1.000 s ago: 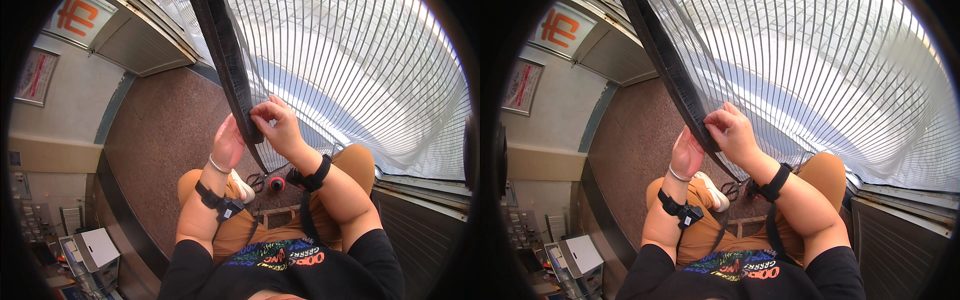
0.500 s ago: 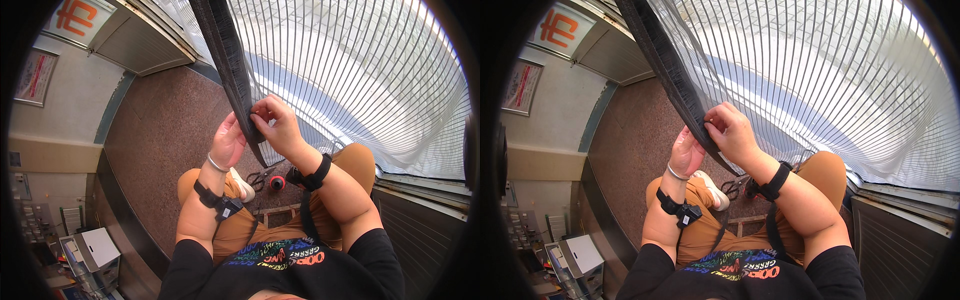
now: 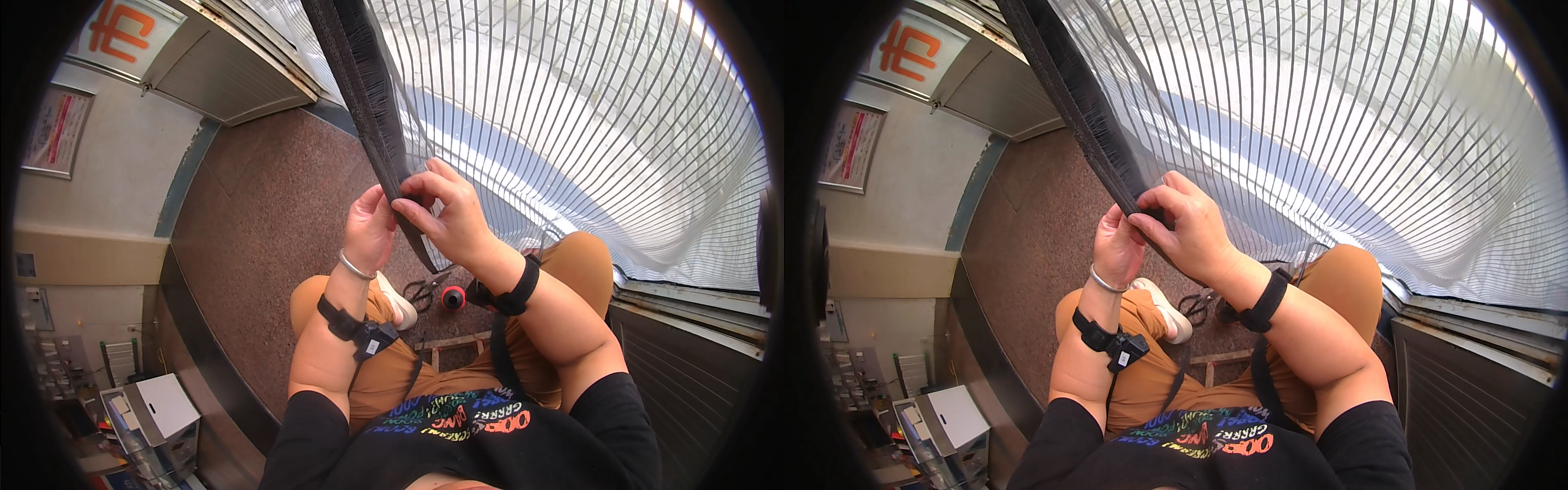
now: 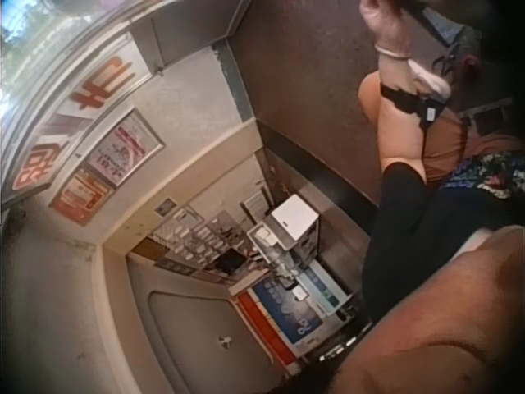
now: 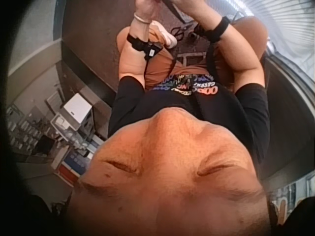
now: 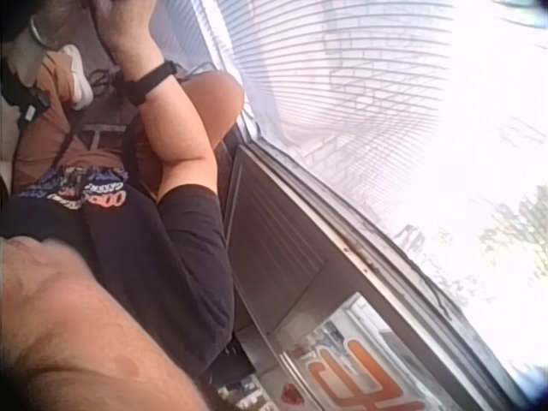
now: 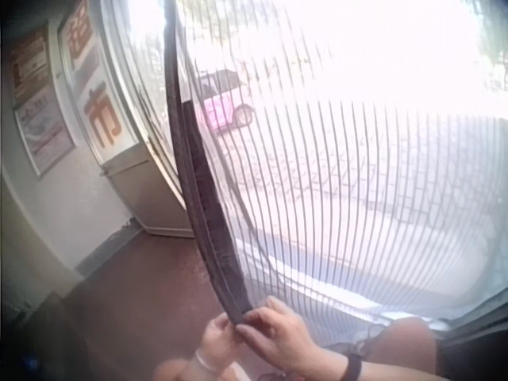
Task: The person threads a flexible magnetic strip into the edge of a mesh screen door by hand while seated.
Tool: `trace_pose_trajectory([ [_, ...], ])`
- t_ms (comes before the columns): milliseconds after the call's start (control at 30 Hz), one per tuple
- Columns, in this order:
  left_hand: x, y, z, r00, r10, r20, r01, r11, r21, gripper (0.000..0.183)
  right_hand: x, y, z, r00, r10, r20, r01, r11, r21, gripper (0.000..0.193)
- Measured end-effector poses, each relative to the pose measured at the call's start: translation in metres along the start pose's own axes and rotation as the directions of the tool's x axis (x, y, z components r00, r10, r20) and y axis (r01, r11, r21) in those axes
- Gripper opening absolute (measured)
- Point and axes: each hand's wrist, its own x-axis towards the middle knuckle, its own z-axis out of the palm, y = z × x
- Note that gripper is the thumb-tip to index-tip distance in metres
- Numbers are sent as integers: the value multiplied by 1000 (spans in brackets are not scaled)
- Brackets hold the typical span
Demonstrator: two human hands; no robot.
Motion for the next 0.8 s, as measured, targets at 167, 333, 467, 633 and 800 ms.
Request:
trace_pose_trajectory([
  [167, -1, -1, 13, 991, 119, -56, -106, 975, 195, 24, -1, 0, -4, 1000, 19, 21, -20, 999, 28, 16],
  [333, 0, -6, 5, 971, 222, -91, -172, 907, 385, 22, 0, 1, -1, 998, 57, 35, -60, 995, 77, 15],
  [467, 1, -5, 4, 958, 270, -99, -194, 862, 468, 18, 0, 2, -1, 995, 61, 73, -65, 996, 59, 15],
  [633, 6, 2, 12, 952, 266, -150, -145, 826, 545, 16, 2, 7, 0, 993, 41, 113, -49, 996, 70, 13],
  [800, 8, 4, 6, 963, 230, -140, -142, 875, 464, 20, 4, 4, 0, 969, 151, 196, -189, 964, 190, 11],
])
